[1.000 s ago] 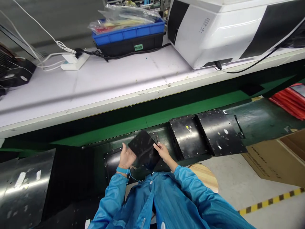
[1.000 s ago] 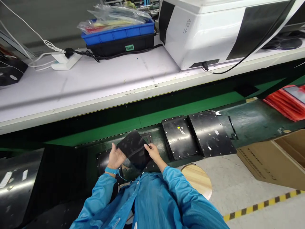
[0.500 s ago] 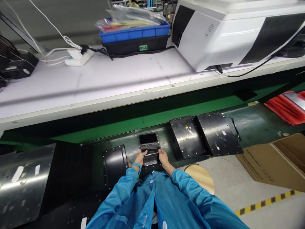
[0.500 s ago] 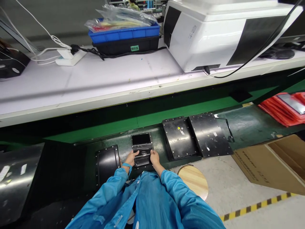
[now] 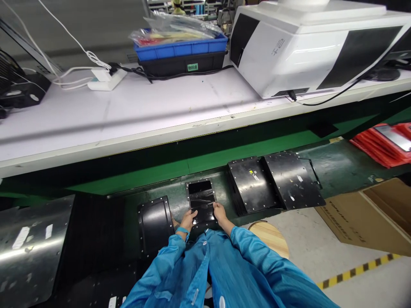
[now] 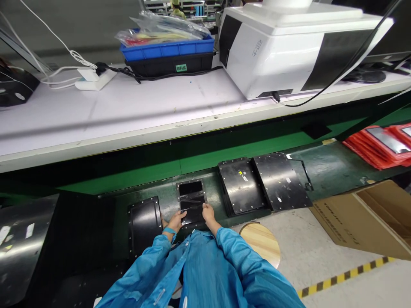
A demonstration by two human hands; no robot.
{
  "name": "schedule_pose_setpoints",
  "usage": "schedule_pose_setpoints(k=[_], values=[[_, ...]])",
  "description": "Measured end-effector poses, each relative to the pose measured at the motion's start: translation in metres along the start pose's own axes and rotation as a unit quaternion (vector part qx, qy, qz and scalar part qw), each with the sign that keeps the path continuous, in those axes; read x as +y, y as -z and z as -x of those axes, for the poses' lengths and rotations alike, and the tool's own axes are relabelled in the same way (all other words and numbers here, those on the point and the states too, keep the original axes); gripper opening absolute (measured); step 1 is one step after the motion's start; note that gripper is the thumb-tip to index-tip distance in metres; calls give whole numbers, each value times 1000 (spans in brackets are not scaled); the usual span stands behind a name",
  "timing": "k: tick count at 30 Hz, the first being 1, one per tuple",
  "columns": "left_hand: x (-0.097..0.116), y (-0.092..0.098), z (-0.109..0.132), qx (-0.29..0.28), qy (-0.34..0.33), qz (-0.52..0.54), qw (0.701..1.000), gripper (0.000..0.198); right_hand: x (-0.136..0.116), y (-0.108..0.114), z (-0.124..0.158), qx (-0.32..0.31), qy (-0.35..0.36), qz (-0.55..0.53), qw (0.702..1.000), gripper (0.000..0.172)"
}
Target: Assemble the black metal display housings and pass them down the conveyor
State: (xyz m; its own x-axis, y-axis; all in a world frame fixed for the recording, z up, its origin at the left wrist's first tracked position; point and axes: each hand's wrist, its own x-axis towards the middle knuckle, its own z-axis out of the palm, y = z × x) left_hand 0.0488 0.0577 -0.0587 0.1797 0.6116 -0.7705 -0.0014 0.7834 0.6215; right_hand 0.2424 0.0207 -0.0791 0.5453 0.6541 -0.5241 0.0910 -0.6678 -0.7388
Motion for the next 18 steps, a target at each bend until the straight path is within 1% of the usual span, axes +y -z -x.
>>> schedule_pose_setpoints(k=[2,8,13,18], values=[[-3,2,0,10,6,-11,1000,39,0,0,1,-3,0,22,1000,37],[-6,7,-8,89,2,-71,994,43,-7,4,1,2,-14,98,995,38],[-13,11,-4,101,-3,-82,992,46,-14,10,2,4,-25,150,988,38],[-16,10,-4,118,-18,-107,987,51,-18,19,6,-6,-22,211,977,35]])
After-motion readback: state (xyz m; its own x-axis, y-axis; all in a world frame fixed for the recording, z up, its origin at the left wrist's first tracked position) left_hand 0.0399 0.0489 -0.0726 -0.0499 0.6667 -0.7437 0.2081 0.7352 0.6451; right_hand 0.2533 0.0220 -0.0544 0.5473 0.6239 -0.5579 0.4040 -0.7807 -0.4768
